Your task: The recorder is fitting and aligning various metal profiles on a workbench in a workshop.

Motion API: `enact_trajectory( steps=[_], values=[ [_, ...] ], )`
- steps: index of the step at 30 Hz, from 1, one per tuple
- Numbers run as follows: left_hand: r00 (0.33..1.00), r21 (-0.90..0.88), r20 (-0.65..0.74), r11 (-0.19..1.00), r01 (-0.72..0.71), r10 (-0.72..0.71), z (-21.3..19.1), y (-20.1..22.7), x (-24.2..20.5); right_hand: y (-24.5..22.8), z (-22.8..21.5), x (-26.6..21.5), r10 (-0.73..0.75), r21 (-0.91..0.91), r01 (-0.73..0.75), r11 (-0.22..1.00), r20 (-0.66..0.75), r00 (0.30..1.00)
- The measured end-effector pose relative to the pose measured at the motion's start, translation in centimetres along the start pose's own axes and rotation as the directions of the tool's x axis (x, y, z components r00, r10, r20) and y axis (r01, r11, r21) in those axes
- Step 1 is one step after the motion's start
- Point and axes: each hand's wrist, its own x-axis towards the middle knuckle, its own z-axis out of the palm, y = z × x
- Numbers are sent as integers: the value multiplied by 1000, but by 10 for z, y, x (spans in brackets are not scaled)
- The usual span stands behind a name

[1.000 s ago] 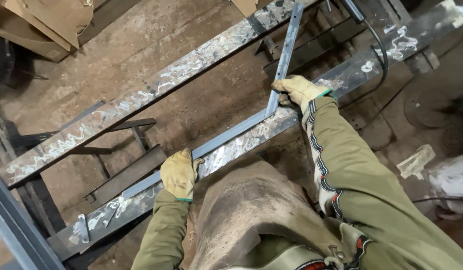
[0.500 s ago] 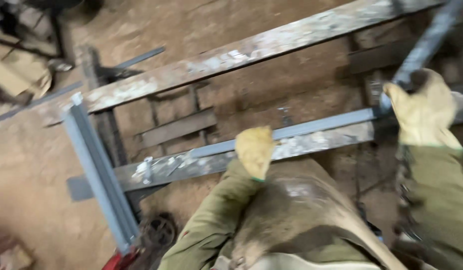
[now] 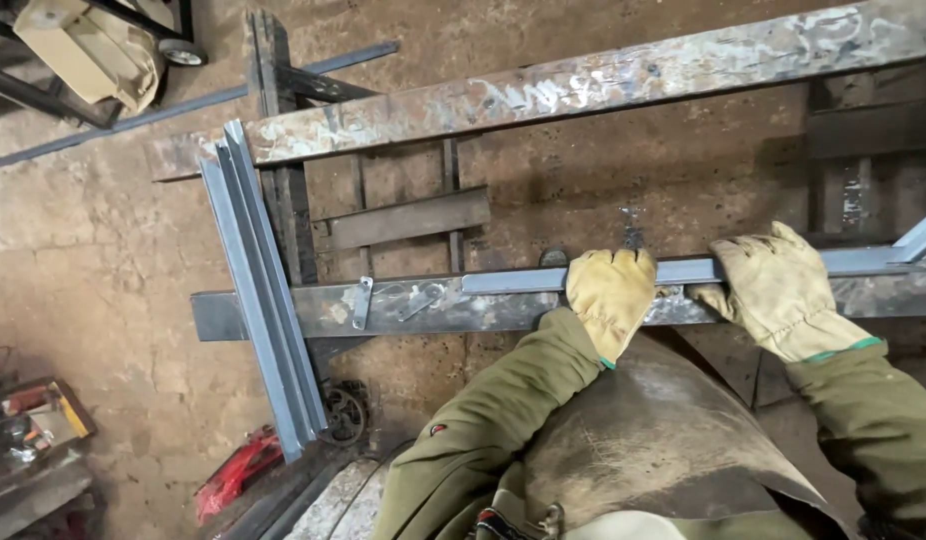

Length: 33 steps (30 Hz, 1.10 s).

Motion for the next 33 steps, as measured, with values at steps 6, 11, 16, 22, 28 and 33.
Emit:
enact_trajectory(
  steps=[6,11,16,22,28,33],
  values=[
    [999,-53,-22,998,-41,40,6,-7,-2,-7,-8,3,1,-6,-1,1000,-37,999],
    [994,-102,97,994,-39,49,9,-13,8,-3,-2,-2,-28,-48,28,998,15,1000],
    [953,-105,226,978,-180,199,46,-19,15,12,4,-8,-11,109,23,994,-116,993],
    [919,18,317,967,-253,234,26,-16,20,51,-48,-22,415,402,-301,865,-232,880],
    [914,86,382,980,-180,134,16,-1,26,229,59,-37,944,683,-707,184,79,322],
    [901,147,431,980,-134,58,20,17,37,277,111,-10,813,691,-715,105,355,462]
  ],
)
